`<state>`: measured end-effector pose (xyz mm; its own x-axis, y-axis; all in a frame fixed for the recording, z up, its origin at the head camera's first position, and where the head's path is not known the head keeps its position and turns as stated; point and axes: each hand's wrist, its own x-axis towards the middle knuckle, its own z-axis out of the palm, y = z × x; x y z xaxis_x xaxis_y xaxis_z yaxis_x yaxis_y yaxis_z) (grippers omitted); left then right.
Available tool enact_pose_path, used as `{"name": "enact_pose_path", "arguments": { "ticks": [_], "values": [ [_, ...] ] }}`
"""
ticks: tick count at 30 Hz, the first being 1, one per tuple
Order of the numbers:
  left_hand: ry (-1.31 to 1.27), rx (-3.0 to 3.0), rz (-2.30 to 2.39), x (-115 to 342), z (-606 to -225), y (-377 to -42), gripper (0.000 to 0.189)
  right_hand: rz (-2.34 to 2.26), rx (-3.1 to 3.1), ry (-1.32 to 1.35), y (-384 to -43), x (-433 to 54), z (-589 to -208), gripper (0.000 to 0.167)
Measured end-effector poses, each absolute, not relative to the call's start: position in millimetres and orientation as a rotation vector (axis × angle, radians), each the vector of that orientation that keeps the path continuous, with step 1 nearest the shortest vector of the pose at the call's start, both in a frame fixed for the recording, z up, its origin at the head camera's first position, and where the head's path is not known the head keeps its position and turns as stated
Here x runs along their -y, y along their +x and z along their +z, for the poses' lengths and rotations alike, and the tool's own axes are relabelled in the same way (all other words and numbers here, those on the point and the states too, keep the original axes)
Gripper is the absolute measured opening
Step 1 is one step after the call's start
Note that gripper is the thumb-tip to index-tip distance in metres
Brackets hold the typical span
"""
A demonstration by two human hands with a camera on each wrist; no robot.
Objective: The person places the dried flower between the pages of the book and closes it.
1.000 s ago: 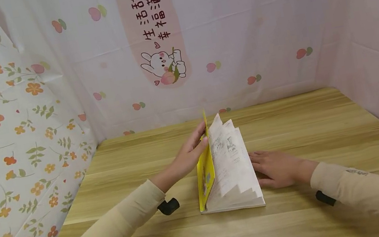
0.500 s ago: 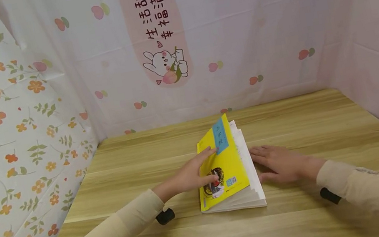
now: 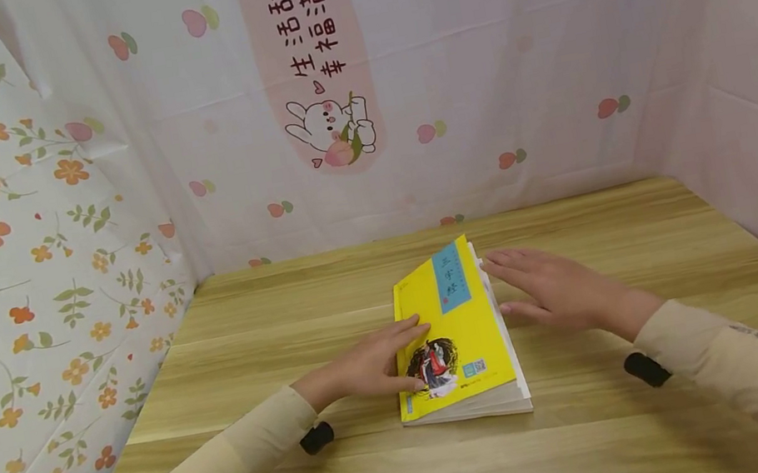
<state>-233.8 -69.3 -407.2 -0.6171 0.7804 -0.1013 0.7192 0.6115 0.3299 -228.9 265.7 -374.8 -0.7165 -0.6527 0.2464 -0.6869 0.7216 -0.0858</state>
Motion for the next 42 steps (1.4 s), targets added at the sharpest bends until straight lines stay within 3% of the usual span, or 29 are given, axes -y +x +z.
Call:
{"name": "enact_pose_path", "arguments": {
  "ticks": [12,24,42],
  "values": [
    [1.387,-2.626,0.022,70,-414,-236,0.079,0.209,2.694,1.318,-204,-241,-389,0.067],
    [1.347,-2.613,-0.02,69,-414,-234,0.078,0.216,2.801,1.354,-201,-245,-417,0.071],
    [1.355,-2.639,-0.059,67,-412,-232,0.078,0.22,2.843,1.335,-201,-246,-419,0.073]
  ]
}}
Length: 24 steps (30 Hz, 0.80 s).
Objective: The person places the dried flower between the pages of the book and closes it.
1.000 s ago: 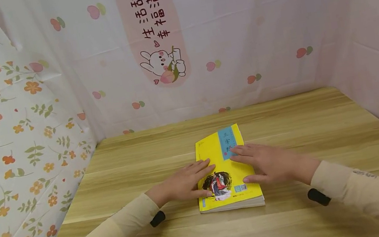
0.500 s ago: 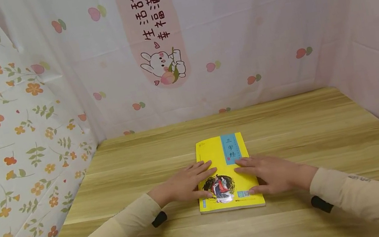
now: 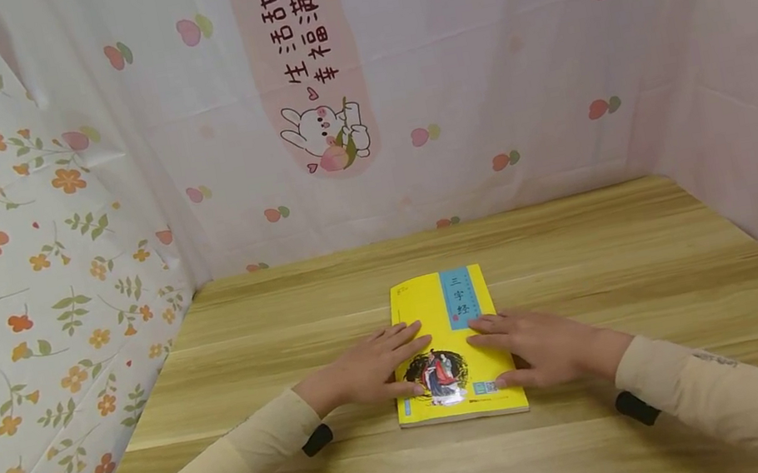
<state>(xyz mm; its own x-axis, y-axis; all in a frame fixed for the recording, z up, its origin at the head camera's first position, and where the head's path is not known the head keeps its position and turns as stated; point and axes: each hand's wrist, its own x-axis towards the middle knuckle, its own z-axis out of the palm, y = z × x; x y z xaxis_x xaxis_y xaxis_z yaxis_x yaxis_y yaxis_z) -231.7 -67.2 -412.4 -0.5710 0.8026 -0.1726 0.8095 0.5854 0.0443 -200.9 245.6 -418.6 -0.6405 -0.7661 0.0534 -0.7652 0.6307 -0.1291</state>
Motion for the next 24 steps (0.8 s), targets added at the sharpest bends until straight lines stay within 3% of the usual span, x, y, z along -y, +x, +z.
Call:
{"name": "enact_pose_path", "arguments": {
  "ticks": [24],
  "values": [
    [1.339,-2.826,0.123,101,-389,-249,0.07,-0.44,-3.082,-1.267,-221,-246,-377,0.066]
  ]
}}
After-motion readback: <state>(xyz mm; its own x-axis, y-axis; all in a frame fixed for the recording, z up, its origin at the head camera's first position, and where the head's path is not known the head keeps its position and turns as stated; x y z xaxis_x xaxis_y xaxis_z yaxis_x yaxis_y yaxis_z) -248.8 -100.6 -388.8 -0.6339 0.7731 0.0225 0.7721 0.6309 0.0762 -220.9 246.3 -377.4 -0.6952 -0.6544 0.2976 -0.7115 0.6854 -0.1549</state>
